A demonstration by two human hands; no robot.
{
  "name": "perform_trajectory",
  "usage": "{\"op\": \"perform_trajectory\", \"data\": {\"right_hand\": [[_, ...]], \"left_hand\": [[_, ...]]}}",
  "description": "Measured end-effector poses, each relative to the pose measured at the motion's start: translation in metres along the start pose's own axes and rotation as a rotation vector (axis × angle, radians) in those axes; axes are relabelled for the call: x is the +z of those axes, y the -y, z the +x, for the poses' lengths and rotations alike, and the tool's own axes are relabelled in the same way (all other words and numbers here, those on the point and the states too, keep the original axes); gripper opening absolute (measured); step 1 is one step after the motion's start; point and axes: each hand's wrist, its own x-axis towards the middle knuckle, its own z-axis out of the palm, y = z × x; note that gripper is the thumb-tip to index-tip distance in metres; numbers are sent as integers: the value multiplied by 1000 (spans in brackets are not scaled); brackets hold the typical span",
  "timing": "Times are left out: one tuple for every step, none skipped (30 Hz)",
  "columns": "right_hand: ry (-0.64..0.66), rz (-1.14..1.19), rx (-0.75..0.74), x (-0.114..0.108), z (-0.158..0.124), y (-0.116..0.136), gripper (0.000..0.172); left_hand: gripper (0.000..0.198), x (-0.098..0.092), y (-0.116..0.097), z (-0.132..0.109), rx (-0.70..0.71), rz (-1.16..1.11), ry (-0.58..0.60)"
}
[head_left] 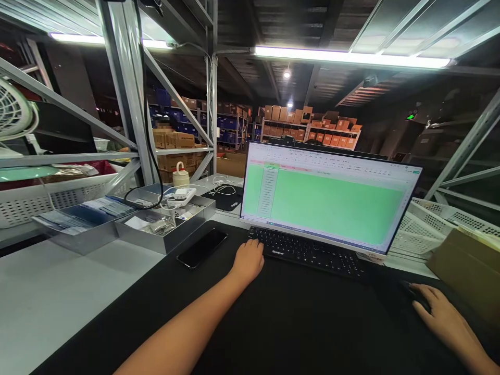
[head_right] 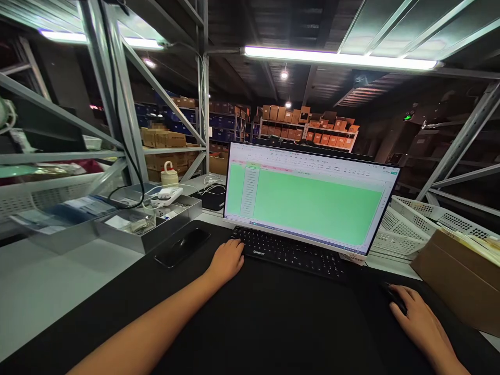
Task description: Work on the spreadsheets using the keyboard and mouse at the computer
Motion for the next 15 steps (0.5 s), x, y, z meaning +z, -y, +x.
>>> {"op": "perform_trajectory", "data": {"right_hand": [[0,0,0,0,0,0,53],[1,-1,1,0,0,0,54],[3,-3,4,0,0,0,54],[5,-5,9,0,0,-1,53],[7,-7,15,1,0,-1,52],[9,-8,18,1,0,-2,51],[11,-9,17,2,1,-3,51],[12,-11,15,3,1,-4,51],[12,-15,11,4,1,-5,51],[12,-19,7,5,2,-6,51],[9,-24,3,5,2,-7,51],[5,-27,-1,6,2,-7,52],[-2,-28,-6,6,2,-7,53],[-10,-28,-11,5,2,-6,55],[-16,-29,-13,4,1,-4,57]], "left_hand": [[33,1,0,0,1,2,-1],[33,1,0,0,2,3,-2],[33,1,1,0,3,5,-3],[33,1,1,0,3,7,-4],[33,2,1,0,4,8,-5],[33,1,1,0,5,10,-6],[33,1,1,0,4,10,-7],[33,1,1,0,4,11,-9],[33,0,0,0,3,11,-10],[33,0,0,0,2,12,-11],[33,-1,0,0,1,13,-11],[33,-1,0,-1,2,14,-10],[34,-1,-1,-1,2,15,-10],[34,-1,-1,-1,3,16,-8],[35,-1,-1,-1,2,17,-8]]}}
